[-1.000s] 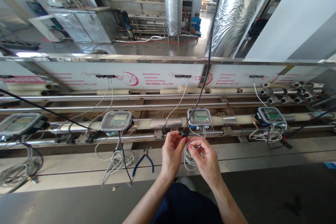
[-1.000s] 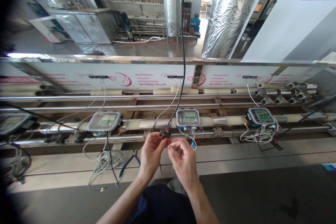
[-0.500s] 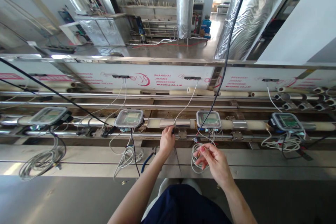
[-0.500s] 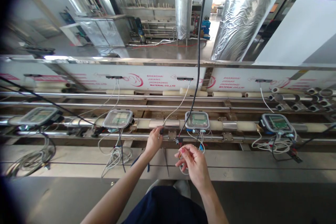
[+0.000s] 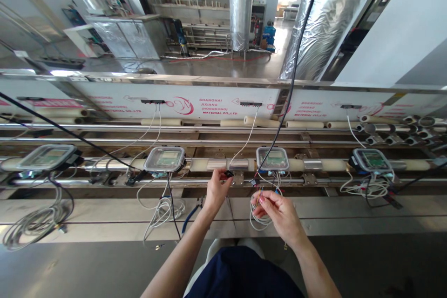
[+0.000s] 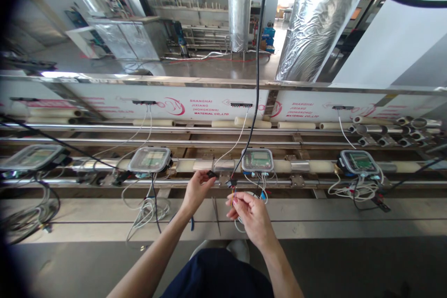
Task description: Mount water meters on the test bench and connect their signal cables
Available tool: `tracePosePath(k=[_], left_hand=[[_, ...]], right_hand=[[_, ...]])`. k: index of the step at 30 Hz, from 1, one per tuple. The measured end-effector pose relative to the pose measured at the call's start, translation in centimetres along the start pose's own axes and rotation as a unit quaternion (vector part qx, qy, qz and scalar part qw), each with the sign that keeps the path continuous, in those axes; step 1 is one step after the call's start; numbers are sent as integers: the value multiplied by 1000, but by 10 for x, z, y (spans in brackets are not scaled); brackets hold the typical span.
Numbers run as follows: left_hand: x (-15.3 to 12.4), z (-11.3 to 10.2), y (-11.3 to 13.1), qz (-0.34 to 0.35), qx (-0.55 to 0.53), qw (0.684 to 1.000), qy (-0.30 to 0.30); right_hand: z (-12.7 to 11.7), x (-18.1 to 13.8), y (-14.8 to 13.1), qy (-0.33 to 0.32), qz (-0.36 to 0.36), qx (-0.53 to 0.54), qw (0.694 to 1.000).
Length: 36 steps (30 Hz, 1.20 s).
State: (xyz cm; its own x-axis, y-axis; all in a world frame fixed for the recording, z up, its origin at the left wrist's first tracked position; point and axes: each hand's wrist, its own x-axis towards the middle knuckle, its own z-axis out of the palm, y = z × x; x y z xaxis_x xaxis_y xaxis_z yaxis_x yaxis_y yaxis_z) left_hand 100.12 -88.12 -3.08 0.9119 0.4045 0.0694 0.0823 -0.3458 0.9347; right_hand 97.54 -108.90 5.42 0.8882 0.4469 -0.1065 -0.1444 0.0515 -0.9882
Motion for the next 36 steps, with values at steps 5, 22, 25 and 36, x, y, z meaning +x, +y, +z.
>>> tracePosePath(k=[5, 22, 25, 36], left_hand=[[-12, -6, 39, -77, -257, 962, -56], [-32, -5, 81, -38, -306, 949, -68], [-37, -2, 86, -25, -274, 960, -50], [-39, 0, 80, 20, -183, 983, -6]], right_hand=[[1, 9, -1, -2, -16, -36, 999], [19, 27, -12, 104, -66, -221, 967], [21, 28, -15, 105, -67, -236, 964], [22, 29, -17, 128, -65, -238, 960]])
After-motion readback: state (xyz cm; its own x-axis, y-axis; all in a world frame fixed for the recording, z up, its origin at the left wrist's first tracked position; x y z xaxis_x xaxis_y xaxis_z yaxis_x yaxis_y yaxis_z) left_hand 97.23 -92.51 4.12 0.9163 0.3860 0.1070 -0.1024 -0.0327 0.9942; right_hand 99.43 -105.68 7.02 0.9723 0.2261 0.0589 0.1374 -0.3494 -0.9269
